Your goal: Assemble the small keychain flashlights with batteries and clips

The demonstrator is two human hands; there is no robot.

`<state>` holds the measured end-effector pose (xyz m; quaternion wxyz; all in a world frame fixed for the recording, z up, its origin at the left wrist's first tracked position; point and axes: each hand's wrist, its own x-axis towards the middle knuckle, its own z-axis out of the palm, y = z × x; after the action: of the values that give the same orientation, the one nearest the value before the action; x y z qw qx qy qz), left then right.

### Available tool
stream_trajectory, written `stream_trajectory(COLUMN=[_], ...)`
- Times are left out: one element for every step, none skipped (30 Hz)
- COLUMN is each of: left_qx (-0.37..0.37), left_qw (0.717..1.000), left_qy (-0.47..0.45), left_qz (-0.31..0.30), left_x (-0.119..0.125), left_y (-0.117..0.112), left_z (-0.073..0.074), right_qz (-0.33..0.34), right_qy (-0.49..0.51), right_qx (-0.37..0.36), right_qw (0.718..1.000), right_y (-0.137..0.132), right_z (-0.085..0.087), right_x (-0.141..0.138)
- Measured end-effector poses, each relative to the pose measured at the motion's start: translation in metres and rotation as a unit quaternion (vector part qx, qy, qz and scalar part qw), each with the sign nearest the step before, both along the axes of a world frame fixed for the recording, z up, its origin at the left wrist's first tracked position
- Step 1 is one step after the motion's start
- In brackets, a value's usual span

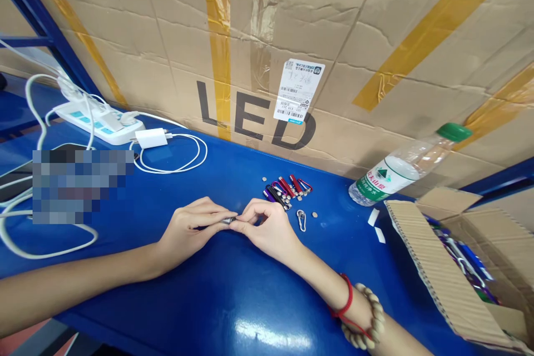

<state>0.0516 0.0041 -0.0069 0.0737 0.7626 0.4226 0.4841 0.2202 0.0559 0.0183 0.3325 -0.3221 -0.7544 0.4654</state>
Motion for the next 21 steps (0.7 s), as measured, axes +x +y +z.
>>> stream_trajectory(left_qx=[0.000, -0.001, -0.003, -0.007, -0.013, -0.020, -0.029, -0.038, -0.050, -0.060, -0.077, -0.098, -0.116, -0.134, -0.147, -0.157, -0.165, -0.173, -0.183, -0.195, -0.208], left_qw=[1.000, 1.000, 1.000, 1.000, 1.000, 1.000, 0.999, 0.999, 0.999, 0.998, 0.997, 0.995, 0.993, 0.991, 0.989, 0.987, 0.986, 0.984, 0.983, 0.980, 0.978], left_qy=[-0.002, -0.004, -0.007, -0.010, -0.012, -0.014, -0.016, -0.018, -0.019, -0.020, -0.018, -0.012, -0.005, 0.002, 0.006, 0.007, 0.006, 0.004, 0.003, 0.004, 0.006], left_qz=[0.000, -0.002, -0.004, -0.006, -0.006, -0.006, -0.007, -0.008, -0.012, -0.012, -0.006, 0.004, 0.014, 0.021, 0.025, 0.029, 0.030, 0.031, 0.030, 0.030, 0.029], left_x=[0.000, 0.000, 0.000, 0.000, 0.000, 0.000, 0.001, 0.001, 0.002, 0.003, 0.003, 0.004, 0.004, 0.004, 0.004, 0.004, 0.004, 0.004, 0.003, 0.003, 0.002], left_y=[0.000, 0.001, 0.001, 0.001, 0.001, 0.001, 0.001, 0.000, 0.000, -0.001, -0.002, -0.003, -0.004, -0.006, -0.007, -0.008, -0.009, -0.009, -0.010, -0.011, -0.011], left_z=[0.000, 0.000, -0.001, -0.001, -0.002, -0.003, -0.003, -0.004, -0.003, -0.002, -0.001, 0.001, 0.003, 0.005, 0.007, 0.008, 0.009, 0.010, 0.011, 0.012, 0.012], right_qz=[0.003, 0.008, 0.013, 0.016, 0.017, 0.016, 0.013, 0.012, 0.010, 0.011, 0.011, 0.008, 0.006, 0.003, 0.002, 0.004, 0.008, 0.012, 0.014, 0.014, 0.013], right_qy=[0.000, -0.001, -0.005, -0.012, -0.018, -0.023, -0.025, -0.026, -0.025, -0.022, -0.020, -0.016, -0.012, -0.009, -0.008, -0.009, -0.012, -0.016, -0.018, -0.019, -0.019], right_qx=[-0.038, -0.081, -0.126, -0.167, -0.202, -0.227, -0.243, -0.252, -0.255, -0.255, -0.252, -0.245, -0.236, -0.227, -0.217, -0.207, -0.196, -0.183, -0.169, -0.156, -0.143], right_qw=[0.999, 0.997, 0.992, 0.986, 0.979, 0.973, 0.970, 0.967, 0.967, 0.967, 0.967, 0.969, 0.972, 0.974, 0.976, 0.978, 0.981, 0.983, 0.985, 0.988, 0.989], right_y=[0.000, 0.001, 0.002, 0.002, 0.003, 0.004, 0.004, 0.004, 0.004, 0.004, 0.004, 0.003, 0.003, 0.002, 0.001, 0.001, 0.000, -0.001, -0.001, -0.002, -0.002], right_z=[0.001, 0.001, 0.001, 0.000, -0.001, -0.002, -0.004, -0.005, -0.007, -0.008, -0.010, -0.011, -0.012, -0.014, -0.015, -0.015, -0.016, -0.017, -0.018, -0.019, -0.019], right_x=[0.000, 0.000, 0.000, 0.000, 0.001, 0.001, 0.001, 0.001, 0.001, 0.000, 0.000, -0.001, -0.001, -0.002, -0.003, -0.004, -0.004, -0.005, -0.006, -0.007, -0.008])
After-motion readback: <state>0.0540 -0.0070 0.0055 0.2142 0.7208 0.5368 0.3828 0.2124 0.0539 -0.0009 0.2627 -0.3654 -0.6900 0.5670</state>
